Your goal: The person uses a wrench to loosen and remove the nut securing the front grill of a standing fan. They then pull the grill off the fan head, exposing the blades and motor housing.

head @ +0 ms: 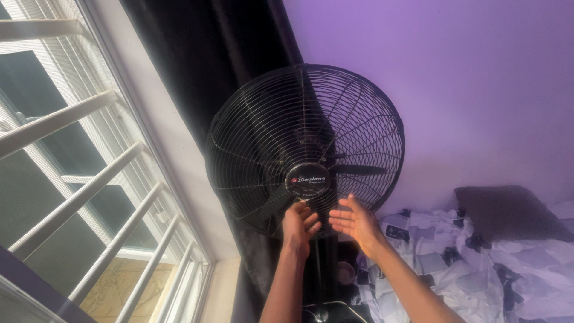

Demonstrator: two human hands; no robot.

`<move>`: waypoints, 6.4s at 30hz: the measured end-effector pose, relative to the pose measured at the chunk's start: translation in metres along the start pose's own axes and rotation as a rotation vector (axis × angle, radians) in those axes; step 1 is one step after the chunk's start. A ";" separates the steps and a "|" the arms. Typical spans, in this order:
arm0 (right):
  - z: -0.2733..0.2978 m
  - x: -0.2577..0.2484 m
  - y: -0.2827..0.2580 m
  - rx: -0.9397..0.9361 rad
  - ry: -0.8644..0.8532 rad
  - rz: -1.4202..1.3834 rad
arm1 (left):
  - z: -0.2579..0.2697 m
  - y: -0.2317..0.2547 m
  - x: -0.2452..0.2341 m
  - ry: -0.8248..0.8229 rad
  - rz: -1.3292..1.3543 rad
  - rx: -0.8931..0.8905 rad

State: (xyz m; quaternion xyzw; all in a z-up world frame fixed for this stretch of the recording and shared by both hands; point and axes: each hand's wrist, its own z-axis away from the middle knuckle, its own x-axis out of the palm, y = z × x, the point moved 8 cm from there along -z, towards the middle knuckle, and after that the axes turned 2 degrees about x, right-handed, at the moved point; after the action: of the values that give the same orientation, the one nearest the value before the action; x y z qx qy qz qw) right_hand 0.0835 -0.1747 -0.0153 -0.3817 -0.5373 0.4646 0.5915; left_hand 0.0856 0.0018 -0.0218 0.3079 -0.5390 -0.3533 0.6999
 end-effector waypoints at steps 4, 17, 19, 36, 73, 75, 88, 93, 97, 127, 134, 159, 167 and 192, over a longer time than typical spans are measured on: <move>-0.001 0.000 0.001 0.001 -0.007 -0.001 | 0.000 0.001 0.000 0.002 0.000 0.001; 0.000 0.001 -0.004 -0.001 0.004 0.049 | 0.003 0.004 0.002 -0.002 -0.012 0.013; -0.001 0.001 -0.003 -0.002 -0.010 0.020 | 0.001 0.004 0.002 0.000 -0.004 0.014; -0.015 -0.001 0.006 0.020 -0.016 0.002 | -0.018 -0.009 -0.003 0.024 0.003 0.016; -0.024 0.287 0.385 0.537 -0.534 0.441 | 0.059 -0.117 -0.470 0.895 0.267 -0.005; -0.037 0.291 0.402 0.527 -0.538 0.488 | 0.051 -0.123 -0.484 0.926 0.209 -0.054; -0.044 0.309 0.502 0.083 -0.777 1.083 | 0.053 -0.114 -0.507 0.715 -1.384 0.188; -0.037 0.310 0.511 -0.024 -0.745 1.165 | 0.039 -0.135 -0.505 0.452 -1.713 0.111; -0.041 0.311 0.511 -0.001 -0.732 1.185 | 0.032 -0.133 -0.512 0.538 -1.688 0.106; -0.047 0.147 0.124 0.008 -0.253 0.464 | 0.032 0.067 -0.139 0.497 -0.570 0.501; -0.044 0.127 0.037 -0.373 -0.292 0.413 | 0.055 0.111 -0.044 0.375 -0.543 0.749; 0.029 0.127 -0.147 -0.486 -0.118 0.409 | 0.097 0.188 0.099 0.009 -0.822 0.829; 0.029 0.052 -0.169 -0.582 0.202 0.639 | 0.089 0.148 0.148 -0.129 -0.854 0.818; 0.012 0.211 -0.120 -0.543 -0.520 0.352 | 0.097 0.183 -0.001 0.152 -0.540 0.687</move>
State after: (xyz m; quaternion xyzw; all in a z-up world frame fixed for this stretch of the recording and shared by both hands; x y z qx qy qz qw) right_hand 0.0863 -0.0066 0.1599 -0.4799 -0.6982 0.4809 0.2256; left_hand 0.0211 0.1002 0.1486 0.6773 -0.4725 -0.3004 0.4772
